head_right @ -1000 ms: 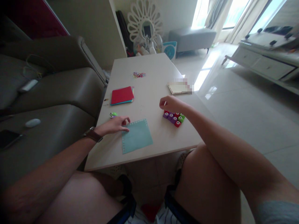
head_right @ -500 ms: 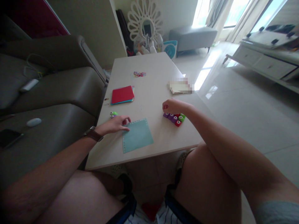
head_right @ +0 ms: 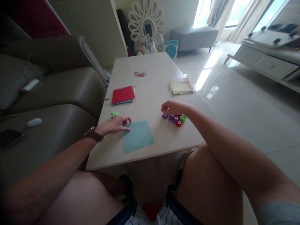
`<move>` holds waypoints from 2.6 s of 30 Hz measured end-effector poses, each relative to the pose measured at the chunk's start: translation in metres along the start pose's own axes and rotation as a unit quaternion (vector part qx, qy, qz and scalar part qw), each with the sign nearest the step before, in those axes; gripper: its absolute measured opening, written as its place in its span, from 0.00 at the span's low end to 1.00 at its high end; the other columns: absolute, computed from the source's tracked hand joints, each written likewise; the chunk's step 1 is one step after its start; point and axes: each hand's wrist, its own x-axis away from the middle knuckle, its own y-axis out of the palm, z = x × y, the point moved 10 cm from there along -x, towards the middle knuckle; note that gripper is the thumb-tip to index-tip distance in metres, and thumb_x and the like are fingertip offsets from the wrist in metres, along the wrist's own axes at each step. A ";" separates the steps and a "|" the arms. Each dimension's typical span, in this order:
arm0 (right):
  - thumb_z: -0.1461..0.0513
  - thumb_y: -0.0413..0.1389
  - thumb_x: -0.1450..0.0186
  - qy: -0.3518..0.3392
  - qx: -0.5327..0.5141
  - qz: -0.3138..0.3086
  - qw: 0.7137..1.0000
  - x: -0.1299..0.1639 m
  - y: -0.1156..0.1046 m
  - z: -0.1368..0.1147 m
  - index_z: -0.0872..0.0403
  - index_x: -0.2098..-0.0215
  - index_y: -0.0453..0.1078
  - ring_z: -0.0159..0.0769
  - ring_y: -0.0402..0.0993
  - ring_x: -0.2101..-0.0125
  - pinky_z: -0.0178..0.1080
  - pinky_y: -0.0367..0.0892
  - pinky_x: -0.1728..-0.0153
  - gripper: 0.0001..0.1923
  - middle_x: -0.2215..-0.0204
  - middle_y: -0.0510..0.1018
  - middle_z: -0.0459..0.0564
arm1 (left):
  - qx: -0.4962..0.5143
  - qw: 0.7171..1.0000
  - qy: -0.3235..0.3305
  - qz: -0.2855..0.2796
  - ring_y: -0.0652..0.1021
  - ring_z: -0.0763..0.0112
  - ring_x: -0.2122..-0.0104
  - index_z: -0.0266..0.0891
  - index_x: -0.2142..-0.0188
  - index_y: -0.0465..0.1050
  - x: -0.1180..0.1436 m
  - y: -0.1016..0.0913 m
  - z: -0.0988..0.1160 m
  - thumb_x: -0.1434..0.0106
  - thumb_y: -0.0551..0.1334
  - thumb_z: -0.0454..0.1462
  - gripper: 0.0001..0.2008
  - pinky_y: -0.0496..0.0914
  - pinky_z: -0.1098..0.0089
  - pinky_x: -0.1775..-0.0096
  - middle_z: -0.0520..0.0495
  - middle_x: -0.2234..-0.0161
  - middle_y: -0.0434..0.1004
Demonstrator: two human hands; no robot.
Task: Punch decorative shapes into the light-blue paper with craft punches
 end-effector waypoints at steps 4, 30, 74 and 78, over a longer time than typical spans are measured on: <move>0.64 0.57 0.37 -0.031 -0.010 -0.004 0.999 -0.002 0.002 -0.004 0.54 0.55 0.80 0.33 0.76 0.70 0.36 0.67 0.67 0.14 0.61 0.85 0.52 | -0.010 1.000 -0.001 0.001 0.76 0.63 0.63 0.38 0.57 0.76 -0.001 0.000 0.001 0.47 0.75 0.41 0.19 0.68 0.67 0.60 0.47 0.63 0.75; 0.71 0.59 0.39 -0.014 0.094 -0.045 0.994 0.001 0.023 -0.031 0.50 0.52 0.81 0.37 0.76 0.69 0.36 0.65 0.69 0.20 0.64 0.84 0.50 | 0.059 0.998 0.011 0.001 0.78 0.65 0.64 0.39 0.64 0.75 0.000 -0.004 0.000 0.42 0.69 0.38 0.08 0.68 0.67 0.59 0.49 0.67 0.79; 0.62 0.67 0.36 -0.073 0.004 -0.051 0.996 -0.008 0.044 -0.071 0.53 0.61 0.74 0.37 0.79 0.66 0.35 0.67 0.66 0.08 0.64 0.85 0.50 | 0.200 0.979 -0.028 0.013 0.76 0.66 0.67 0.38 0.57 0.74 -0.003 -0.005 -0.024 0.47 0.71 0.45 0.20 0.68 0.67 0.62 0.49 0.68 0.79; 0.62 0.67 0.36 -0.071 0.013 -0.050 0.996 -0.007 0.044 -0.073 0.53 0.61 0.75 0.38 0.79 0.66 0.36 0.68 0.65 0.08 0.64 0.85 0.50 | 0.198 0.980 -0.027 0.013 0.75 0.66 0.68 0.40 0.57 0.75 -0.003 -0.005 -0.023 0.47 0.71 0.46 0.21 0.68 0.67 0.63 0.49 0.68 0.79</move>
